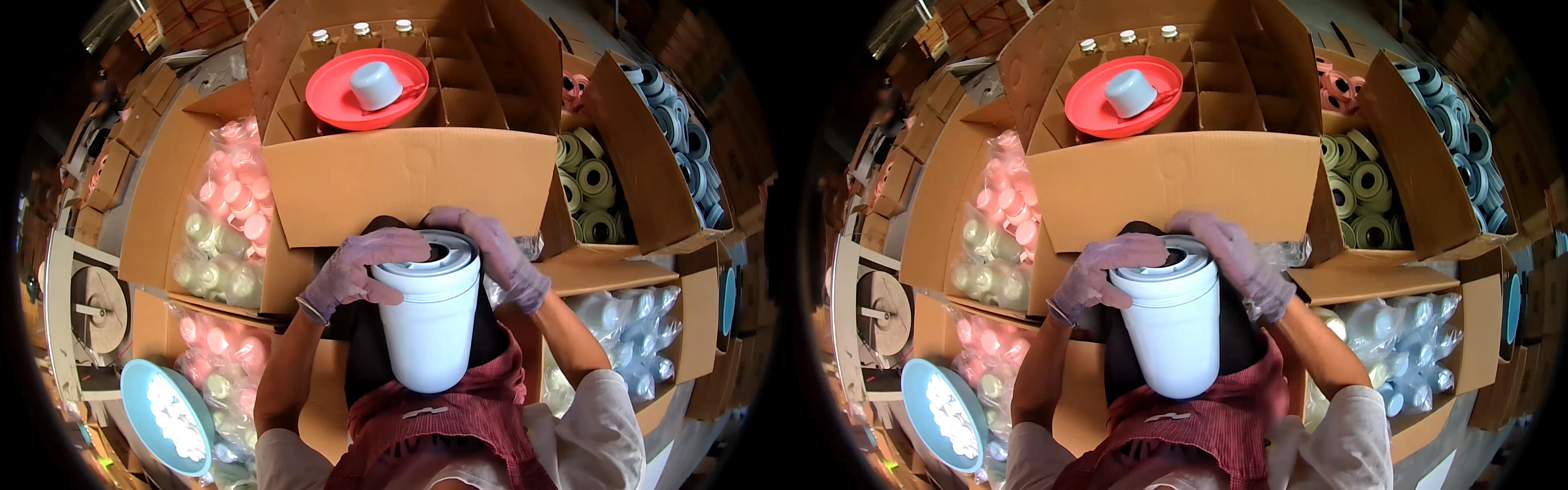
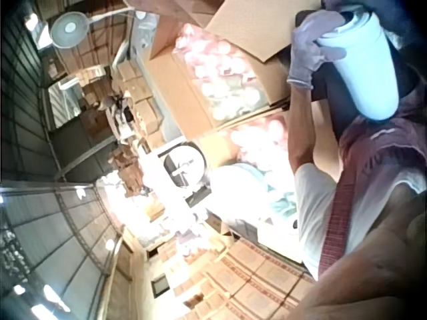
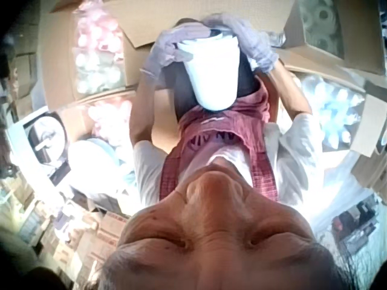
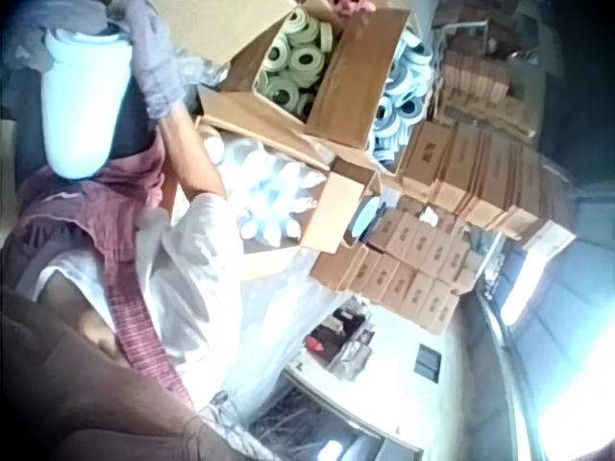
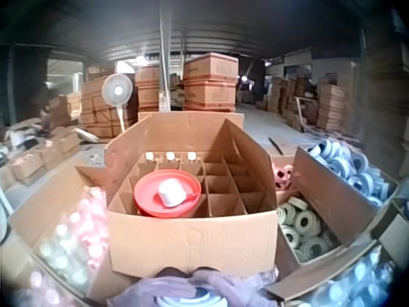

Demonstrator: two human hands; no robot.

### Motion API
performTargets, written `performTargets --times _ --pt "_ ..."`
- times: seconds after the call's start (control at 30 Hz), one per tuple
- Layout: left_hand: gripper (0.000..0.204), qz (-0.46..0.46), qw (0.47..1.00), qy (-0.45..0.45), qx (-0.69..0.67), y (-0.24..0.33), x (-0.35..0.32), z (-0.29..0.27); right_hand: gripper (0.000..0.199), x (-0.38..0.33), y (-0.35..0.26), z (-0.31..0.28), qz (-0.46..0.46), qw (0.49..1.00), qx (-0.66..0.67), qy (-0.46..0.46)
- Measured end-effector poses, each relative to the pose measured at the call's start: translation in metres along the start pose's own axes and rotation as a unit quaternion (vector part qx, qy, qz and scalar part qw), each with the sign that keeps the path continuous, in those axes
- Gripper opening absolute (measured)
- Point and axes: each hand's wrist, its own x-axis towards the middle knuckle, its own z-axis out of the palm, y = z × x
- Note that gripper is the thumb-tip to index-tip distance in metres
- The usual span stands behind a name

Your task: The person assembles thermos bottles by inserting white stoppers and pink lids into the necks of pastel-colored containers. They handle the bottles one by one, securing the lids, and then place the finished units into clear plastic bags for packaging.

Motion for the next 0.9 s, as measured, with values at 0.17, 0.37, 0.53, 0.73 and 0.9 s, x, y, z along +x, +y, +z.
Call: performTargets --times 0.17,0.37,0.53,0.73,0.9 --pt "0.060 0.019 0.996 0.006 0.083 0.007 -0.017 0.017 0.055 -0.011 0.031 0.032 0.090 0.981 0.167 0.033" --pt "0.038 -0.119 0.955 0.083 0.258 0.073 -0.012 0.056 0.062 0.008 0.079 0.033 0.042 0.910 0.387 -0.143" --pt "0.041 -0.157 0.936 0.270 -0.161 0.024 -0.014 0.064 0.041 -0.053 -0.029 0.013 -0.252 0.953 -0.162 -0.040" --pt "0.044 -0.288 0.896 0.288 -0.175 -0.044 -0.073 0.144 0.069 -0.158 -0.074 0.006 -0.004 0.936 -0.347 0.054" --pt "0.043 -0.276 0.952 -0.033 -0.127 -0.019 -0.088 0.130 0.078 -0.143 -0.054 -0.025 -0.167 0.938 -0.300 -0.040"
